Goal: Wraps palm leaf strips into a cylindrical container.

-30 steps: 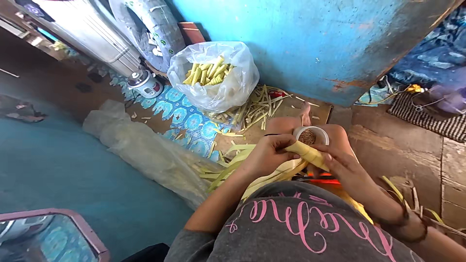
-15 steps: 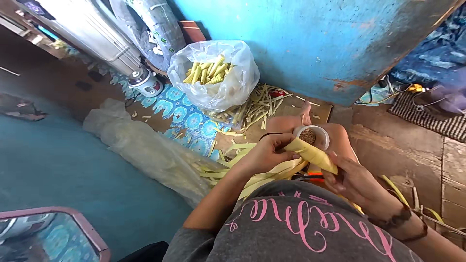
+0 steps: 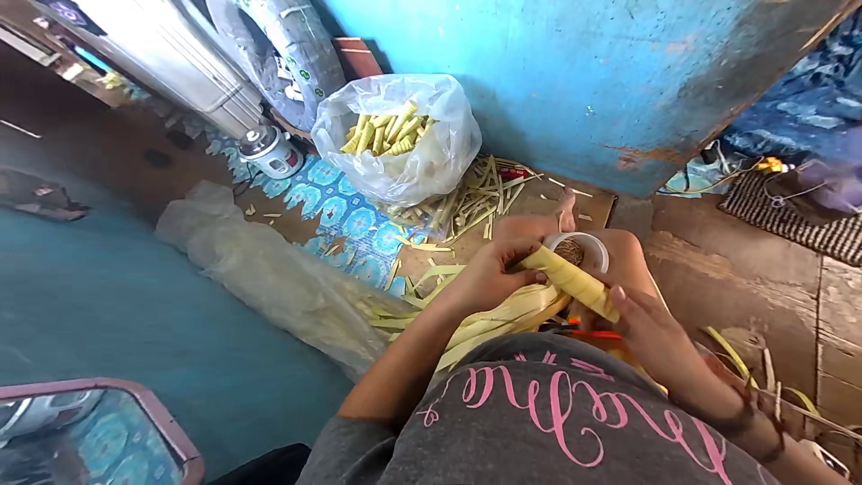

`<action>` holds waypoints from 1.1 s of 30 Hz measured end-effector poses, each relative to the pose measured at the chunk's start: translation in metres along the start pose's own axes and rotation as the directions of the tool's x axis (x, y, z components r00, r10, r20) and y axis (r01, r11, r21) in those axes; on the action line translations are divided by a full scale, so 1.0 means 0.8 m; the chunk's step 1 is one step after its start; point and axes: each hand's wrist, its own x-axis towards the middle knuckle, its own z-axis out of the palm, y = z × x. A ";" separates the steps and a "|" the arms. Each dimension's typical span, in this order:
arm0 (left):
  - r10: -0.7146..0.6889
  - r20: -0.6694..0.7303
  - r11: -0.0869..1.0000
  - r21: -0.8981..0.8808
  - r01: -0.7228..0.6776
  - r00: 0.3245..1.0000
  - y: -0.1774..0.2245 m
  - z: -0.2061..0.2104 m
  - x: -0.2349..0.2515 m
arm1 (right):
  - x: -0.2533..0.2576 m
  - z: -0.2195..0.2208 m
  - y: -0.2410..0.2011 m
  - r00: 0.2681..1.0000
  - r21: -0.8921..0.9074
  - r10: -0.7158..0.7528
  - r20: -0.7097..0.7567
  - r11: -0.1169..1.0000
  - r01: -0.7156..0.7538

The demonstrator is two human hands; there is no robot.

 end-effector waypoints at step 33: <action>0.015 0.040 1.000 -0.002 -0.015 0.999 -0.003 -0.025 0.005 | -0.010 -0.012 0.008 0.991 0.122 0.124 -0.041 0.985 -0.118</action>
